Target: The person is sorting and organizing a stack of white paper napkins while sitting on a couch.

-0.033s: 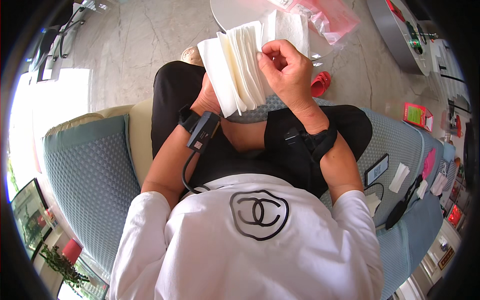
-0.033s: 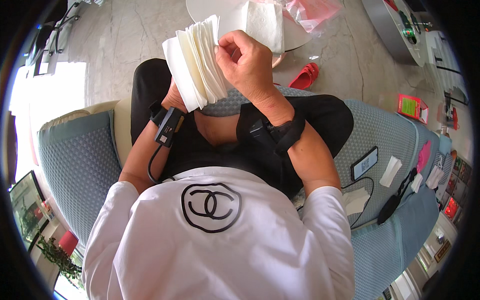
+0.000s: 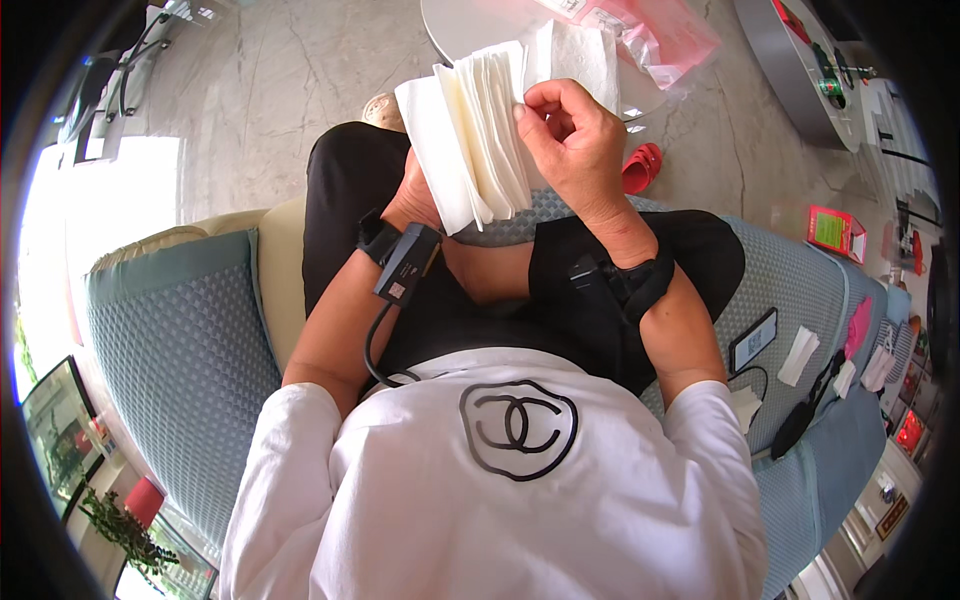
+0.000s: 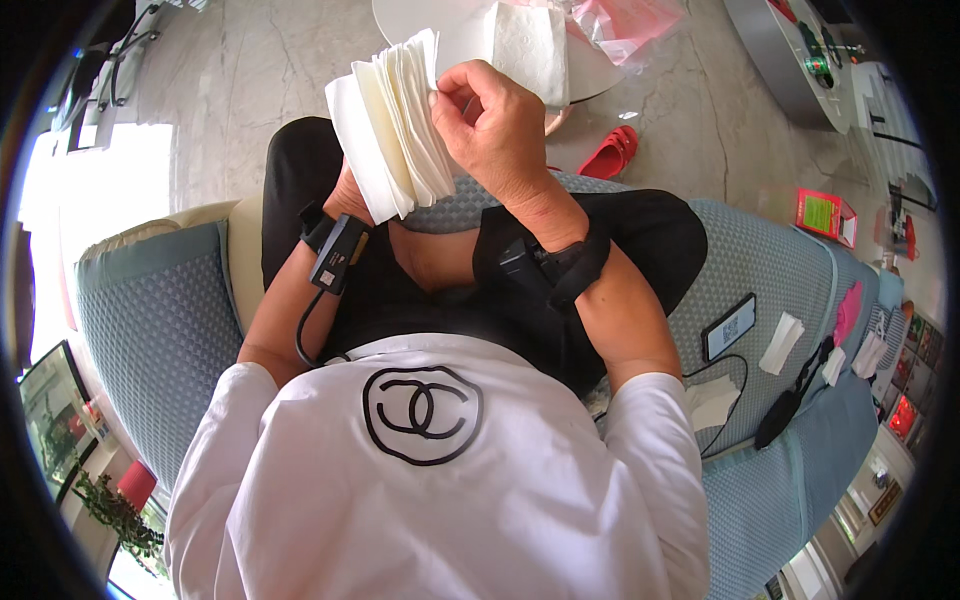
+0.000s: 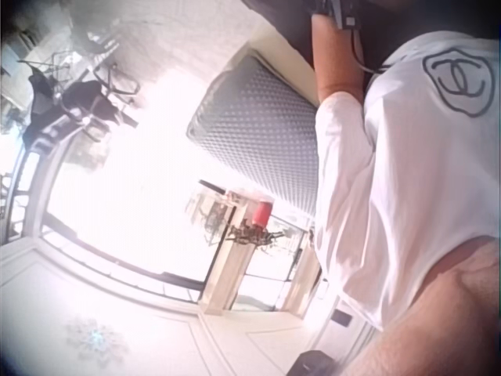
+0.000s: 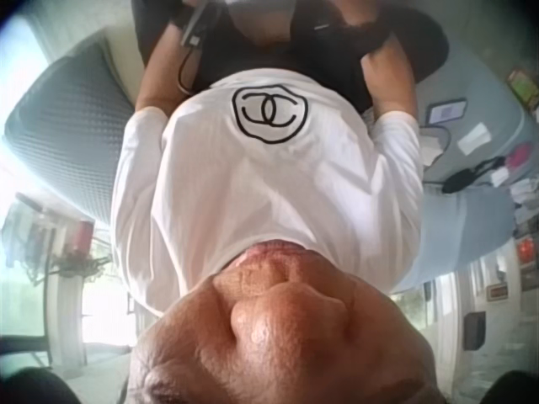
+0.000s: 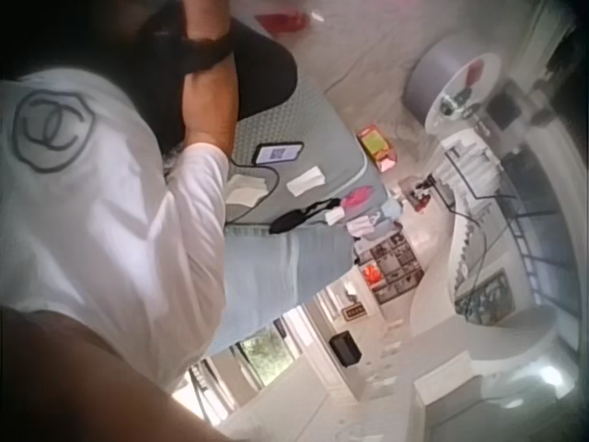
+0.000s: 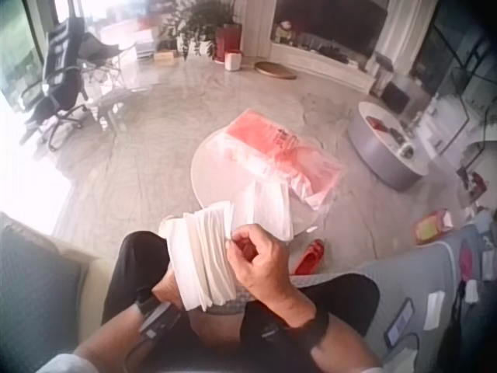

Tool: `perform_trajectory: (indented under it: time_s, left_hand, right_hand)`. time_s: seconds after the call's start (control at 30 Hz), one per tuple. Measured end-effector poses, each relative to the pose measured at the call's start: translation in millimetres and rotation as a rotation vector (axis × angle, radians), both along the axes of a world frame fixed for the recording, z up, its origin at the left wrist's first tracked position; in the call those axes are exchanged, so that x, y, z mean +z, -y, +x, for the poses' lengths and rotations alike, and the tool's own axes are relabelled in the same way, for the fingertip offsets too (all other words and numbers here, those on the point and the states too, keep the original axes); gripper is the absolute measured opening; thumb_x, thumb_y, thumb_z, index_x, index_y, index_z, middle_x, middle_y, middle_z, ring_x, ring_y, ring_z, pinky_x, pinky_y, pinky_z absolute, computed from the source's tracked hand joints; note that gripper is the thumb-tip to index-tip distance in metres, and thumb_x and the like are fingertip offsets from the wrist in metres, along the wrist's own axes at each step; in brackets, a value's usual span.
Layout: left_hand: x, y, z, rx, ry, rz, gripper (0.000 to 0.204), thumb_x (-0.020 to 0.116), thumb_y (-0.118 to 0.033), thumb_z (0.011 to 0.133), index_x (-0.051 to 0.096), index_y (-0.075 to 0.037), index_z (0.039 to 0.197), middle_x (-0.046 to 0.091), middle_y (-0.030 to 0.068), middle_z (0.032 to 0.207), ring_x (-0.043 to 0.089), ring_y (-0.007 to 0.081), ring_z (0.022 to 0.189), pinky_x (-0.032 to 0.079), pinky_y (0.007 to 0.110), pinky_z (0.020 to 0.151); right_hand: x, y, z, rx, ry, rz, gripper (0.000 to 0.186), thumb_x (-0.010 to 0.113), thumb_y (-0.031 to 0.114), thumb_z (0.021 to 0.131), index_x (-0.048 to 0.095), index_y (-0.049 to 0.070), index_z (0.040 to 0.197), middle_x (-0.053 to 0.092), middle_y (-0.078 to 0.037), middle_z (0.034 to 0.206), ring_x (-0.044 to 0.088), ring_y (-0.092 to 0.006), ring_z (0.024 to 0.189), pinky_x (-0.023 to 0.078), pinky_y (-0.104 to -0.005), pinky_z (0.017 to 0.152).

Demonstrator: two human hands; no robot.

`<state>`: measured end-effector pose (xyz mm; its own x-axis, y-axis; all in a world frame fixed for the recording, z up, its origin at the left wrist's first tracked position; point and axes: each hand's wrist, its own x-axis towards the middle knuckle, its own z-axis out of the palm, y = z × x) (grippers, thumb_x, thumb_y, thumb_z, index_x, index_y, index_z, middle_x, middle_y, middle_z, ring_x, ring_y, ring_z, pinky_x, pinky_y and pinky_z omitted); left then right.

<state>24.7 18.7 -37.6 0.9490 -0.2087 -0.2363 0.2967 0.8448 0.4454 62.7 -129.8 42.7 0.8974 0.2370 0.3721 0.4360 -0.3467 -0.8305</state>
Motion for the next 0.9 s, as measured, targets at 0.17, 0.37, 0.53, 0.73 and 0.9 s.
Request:
perform_trajectory:
  time_s: [0.17, 0.37, 0.53, 0.73, 0.9]
  left_hand:
    - [-8, -1, -1, 0.021, -0.023, 0.012, 0.040, 0.057, -0.030, 0.083, 0.052, -0.001, 0.110, 0.059, 0.0109, 0.100, 0.061, 0.0195, 0.085, 0.052, 0.032, 0.073]
    - [4, 3, 0, 0.032, -0.030, 0.023, 0.041, 0.055, -0.032, 0.084, 0.052, -0.001, 0.111, 0.060, 0.0113, 0.100, 0.061, 0.0199, 0.084, 0.052, 0.032, 0.073]
    - [7, 1, 1, 0.023, -0.003, -0.009, 0.040, 0.056, -0.030, 0.084, 0.052, -0.001, 0.111, 0.060, 0.0112, 0.101, 0.061, 0.0189, 0.087, 0.052, 0.031, 0.074]
    - [3, -6, -3, -0.027, 0.002, -0.051, 0.039, 0.054, -0.029, 0.085, 0.051, -0.001, 0.113, 0.059, 0.0124, 0.102, 0.061, 0.0203, 0.086, 0.053, 0.032, 0.073]
    - [-13, -10, 0, 0.025, 0.009, -0.051, 0.039, 0.051, -0.028, 0.087, 0.048, -0.003, 0.117, 0.056, 0.0105, 0.110, 0.058, 0.0190, 0.095, 0.051, 0.030, 0.077]
  right_hand:
    - [-9, -1, 1, 0.060, 0.051, -0.017, 0.008, 0.062, 0.004, 0.072, 0.058, 0.003, 0.079, 0.062, -0.005, 0.064, 0.058, -0.0119, 0.051, 0.047, -0.0229, 0.050]
    - [-9, -1, 2, 0.047, 0.036, -0.016, 0.009, 0.062, 0.004, 0.072, 0.059, 0.003, 0.080, 0.063, -0.005, 0.067, 0.058, -0.0120, 0.050, 0.046, -0.0231, 0.049]
    - [-7, -1, 2, 0.067, -0.093, 0.008, 0.011, 0.064, 0.009, 0.075, 0.060, 0.002, 0.082, 0.063, -0.005, 0.067, 0.058, -0.0107, 0.052, 0.046, -0.0224, 0.050]
    - [-16, 5, 8, 0.136, -0.184, 0.040, 0.016, 0.064, 0.015, 0.077, 0.060, 0.001, 0.085, 0.064, -0.006, 0.068, 0.058, -0.0097, 0.055, 0.046, -0.0227, 0.054]
    - [-18, 14, 21, 0.057, -0.302, 0.108, 0.017, 0.060, 0.016, 0.080, 0.059, 0.000, 0.087, 0.063, -0.003, 0.070, 0.056, -0.0065, 0.061, 0.046, -0.0223, 0.058]
